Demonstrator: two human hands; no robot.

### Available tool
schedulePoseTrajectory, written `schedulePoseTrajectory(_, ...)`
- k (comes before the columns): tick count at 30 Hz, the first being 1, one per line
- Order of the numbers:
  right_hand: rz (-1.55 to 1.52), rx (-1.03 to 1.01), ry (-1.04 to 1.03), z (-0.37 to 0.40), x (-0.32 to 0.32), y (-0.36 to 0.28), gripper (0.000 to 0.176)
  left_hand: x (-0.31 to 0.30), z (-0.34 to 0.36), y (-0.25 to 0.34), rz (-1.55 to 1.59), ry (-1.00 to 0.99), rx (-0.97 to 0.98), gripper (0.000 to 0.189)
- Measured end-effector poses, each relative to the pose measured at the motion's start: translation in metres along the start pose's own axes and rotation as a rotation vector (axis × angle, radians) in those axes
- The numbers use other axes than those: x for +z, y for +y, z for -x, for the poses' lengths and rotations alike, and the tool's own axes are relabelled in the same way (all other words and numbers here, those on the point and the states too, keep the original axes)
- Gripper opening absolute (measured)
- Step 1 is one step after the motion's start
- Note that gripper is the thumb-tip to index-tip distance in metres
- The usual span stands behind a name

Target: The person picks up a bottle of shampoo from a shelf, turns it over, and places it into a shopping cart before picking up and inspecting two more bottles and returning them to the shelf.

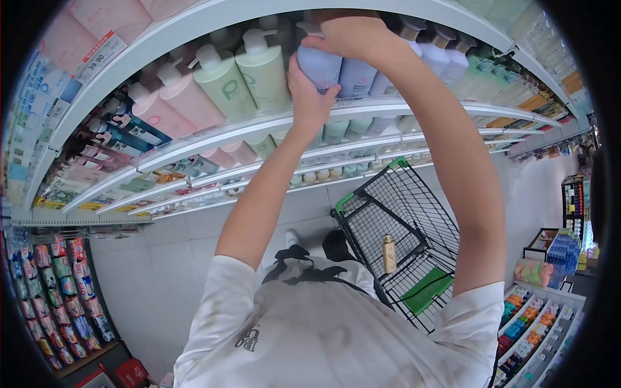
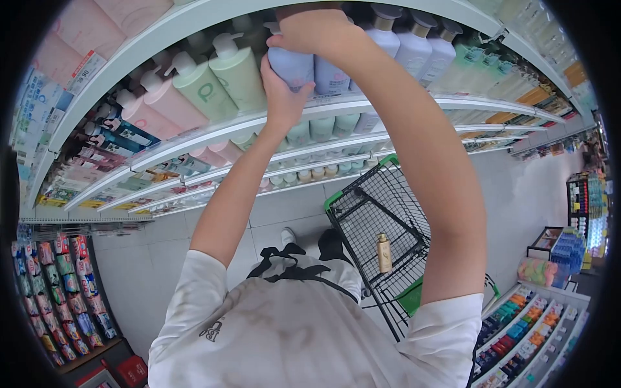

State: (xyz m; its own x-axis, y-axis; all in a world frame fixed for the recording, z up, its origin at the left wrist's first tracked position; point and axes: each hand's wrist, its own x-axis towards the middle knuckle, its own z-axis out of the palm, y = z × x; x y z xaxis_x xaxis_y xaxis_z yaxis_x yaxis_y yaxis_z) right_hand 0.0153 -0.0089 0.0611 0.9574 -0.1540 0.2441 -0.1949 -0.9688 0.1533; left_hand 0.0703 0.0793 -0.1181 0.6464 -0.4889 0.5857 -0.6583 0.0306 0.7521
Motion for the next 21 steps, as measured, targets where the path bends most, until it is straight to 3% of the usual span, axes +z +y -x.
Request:
schedulePoseTrajectory(4,-0.220,0.085,0.028,0.026,0.000,0.007,0.055,-0.003,-0.003,-0.005,0.007,-0.038,0.004,0.097)
schedulePoseTrajectory(6,-0.123,-0.176,0.590,0.062,0.016,0.009,0.030,-0.004,-0.004,-0.008,0.058,-0.061,-0.013,0.096)
schedulePoseTrajectory(8,-0.418,-0.088,0.666,0.119,0.028,0.000,0.019,-0.010,-0.007,-0.006,0.081,-0.083,-0.028,0.095)
schedulePoseTrajectory(10,-0.662,0.298,0.648,0.190,0.080,-0.019,0.013,-0.015,-0.010,-0.007,0.088,-0.165,-0.003,0.096)
schedulePoseTrajectory(12,-0.664,0.670,0.304,0.266,0.156,-0.048,0.012,-0.019,-0.009,-0.010,0.075,-0.176,-0.003,0.098)
schedulePoseTrajectory(14,-0.676,0.730,-0.155,0.343,0.210,-0.089,0.024,-0.018,-0.005,-0.011,0.067,-0.197,0.002,0.099)
schedulePoseTrajectory(15,-0.588,0.687,-0.259,0.384,0.239,-0.114,0.035,-0.018,-0.005,-0.012,0.038,-0.175,0.023,0.100)
schedulePoseTrajectory(17,-0.576,0.823,-0.526,0.436,0.267,-0.167,0.043,-0.020,-0.003,-0.013,-0.026,-0.142,0.081,0.104)
schedulePoseTrajectory(20,-0.709,1.047,-0.653,0.470,0.283,-0.223,0.049,-0.024,-0.003,-0.013,-0.038,-0.205,0.088,0.105)
schedulePoseTrajectory(21,-0.628,1.014,-0.421,0.491,0.303,-0.244,0.048,-0.022,-0.003,-0.015,-0.075,-0.199,0.094,0.105)
